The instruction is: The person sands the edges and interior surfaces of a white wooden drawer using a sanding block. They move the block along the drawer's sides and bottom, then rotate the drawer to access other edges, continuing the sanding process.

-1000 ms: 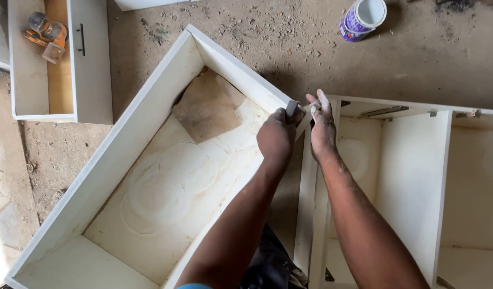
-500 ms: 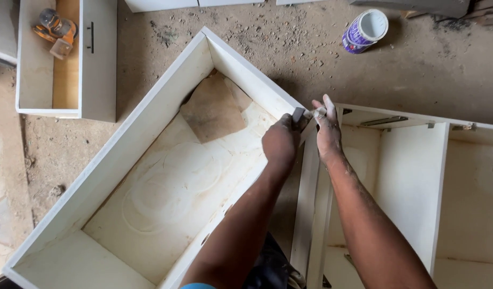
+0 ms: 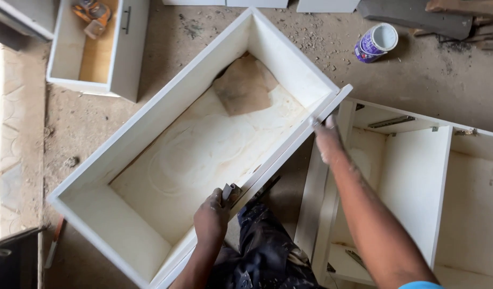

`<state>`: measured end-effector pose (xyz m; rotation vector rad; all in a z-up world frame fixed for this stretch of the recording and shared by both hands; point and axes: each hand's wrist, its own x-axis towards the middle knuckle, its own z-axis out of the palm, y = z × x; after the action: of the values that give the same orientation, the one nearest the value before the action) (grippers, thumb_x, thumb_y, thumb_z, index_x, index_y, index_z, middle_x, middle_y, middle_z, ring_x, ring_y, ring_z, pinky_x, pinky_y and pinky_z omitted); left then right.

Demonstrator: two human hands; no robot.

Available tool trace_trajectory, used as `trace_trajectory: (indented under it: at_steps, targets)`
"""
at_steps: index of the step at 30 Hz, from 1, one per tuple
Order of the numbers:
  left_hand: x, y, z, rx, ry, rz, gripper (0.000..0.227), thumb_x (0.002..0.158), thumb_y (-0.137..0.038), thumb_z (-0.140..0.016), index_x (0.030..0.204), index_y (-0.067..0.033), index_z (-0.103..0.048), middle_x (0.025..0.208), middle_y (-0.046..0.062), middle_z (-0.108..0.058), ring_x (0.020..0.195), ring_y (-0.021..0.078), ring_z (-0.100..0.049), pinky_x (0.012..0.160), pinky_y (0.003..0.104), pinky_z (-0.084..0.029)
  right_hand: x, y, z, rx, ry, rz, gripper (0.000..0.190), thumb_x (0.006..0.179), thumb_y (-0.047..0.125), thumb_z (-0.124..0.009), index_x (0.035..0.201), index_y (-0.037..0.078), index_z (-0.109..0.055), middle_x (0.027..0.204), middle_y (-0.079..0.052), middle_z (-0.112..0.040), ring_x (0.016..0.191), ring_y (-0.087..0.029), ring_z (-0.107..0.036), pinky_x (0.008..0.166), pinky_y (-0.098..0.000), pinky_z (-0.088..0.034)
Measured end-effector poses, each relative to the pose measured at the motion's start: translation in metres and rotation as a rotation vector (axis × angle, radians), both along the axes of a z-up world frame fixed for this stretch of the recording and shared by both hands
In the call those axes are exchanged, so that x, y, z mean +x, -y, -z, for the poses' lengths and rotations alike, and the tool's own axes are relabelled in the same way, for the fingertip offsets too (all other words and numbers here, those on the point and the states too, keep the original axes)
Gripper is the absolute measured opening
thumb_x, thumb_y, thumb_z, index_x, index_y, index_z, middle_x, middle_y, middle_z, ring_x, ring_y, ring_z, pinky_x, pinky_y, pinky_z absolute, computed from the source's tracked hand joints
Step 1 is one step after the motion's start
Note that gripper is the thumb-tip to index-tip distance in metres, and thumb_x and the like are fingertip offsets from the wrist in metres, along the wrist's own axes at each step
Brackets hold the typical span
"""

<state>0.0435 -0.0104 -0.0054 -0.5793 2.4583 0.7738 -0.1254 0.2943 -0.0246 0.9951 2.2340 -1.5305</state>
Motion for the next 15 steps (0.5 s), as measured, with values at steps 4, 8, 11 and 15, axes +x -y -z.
trace_trajectory:
  at_steps: [4,8,11,15]
  targets:
    - [0.057,0.042,0.015,-0.063,-0.05,-0.012,0.04,0.092,-0.059,-0.064,0.097,-0.0201,-0.06,0.081,0.009,-0.07,0.088,0.0366,-0.073,0.077,0.052,-0.058,0.089,0.086,0.017,-0.101,0.019,-0.002,0.101,0.096,0.045,-0.069,0.166,0.011,-0.005,0.171,-0.019,-0.013,0.155,-0.038,-0.022,0.125,-0.0576,-0.019]
    - [0.104,0.075,-0.013,-0.065,-0.297,-0.027,0.035,0.093,-0.045,-0.068,0.086,-0.0123,-0.057,0.076,0.015,-0.062,0.081,0.0427,-0.067,0.073,0.054,-0.054,0.172,0.167,-0.03,0.067,0.098,-0.137,0.115,0.087,0.059,-0.072,0.166,0.014,-0.001,0.171,-0.018,-0.014,0.157,-0.032,-0.016,0.129,-0.049,-0.013]
    - [0.123,0.086,-0.051,0.02,-0.466,-0.127,0.041,0.091,-0.045,-0.073,0.082,-0.01,-0.054,0.076,0.015,-0.057,0.083,0.0418,-0.064,0.075,0.051,-0.052,0.218,0.205,-0.078,0.12,-0.022,-0.214,0.105,0.091,0.043,-0.071,0.166,0.011,-0.005,0.168,-0.019,-0.021,0.156,-0.03,-0.021,0.127,-0.0473,-0.02]
    - [0.12,0.065,-0.071,0.462,-0.653,-0.347,0.04,0.084,-0.038,-0.083,0.083,-0.0082,-0.056,0.077,0.014,-0.057,0.082,0.0345,-0.06,0.084,0.044,-0.051,0.268,0.223,-0.075,-0.454,-0.264,-0.414,0.065,0.083,0.035,-0.087,0.133,0.003,-0.058,0.131,-0.02,-0.059,0.129,-0.034,-0.052,0.114,-0.0473,-0.04]
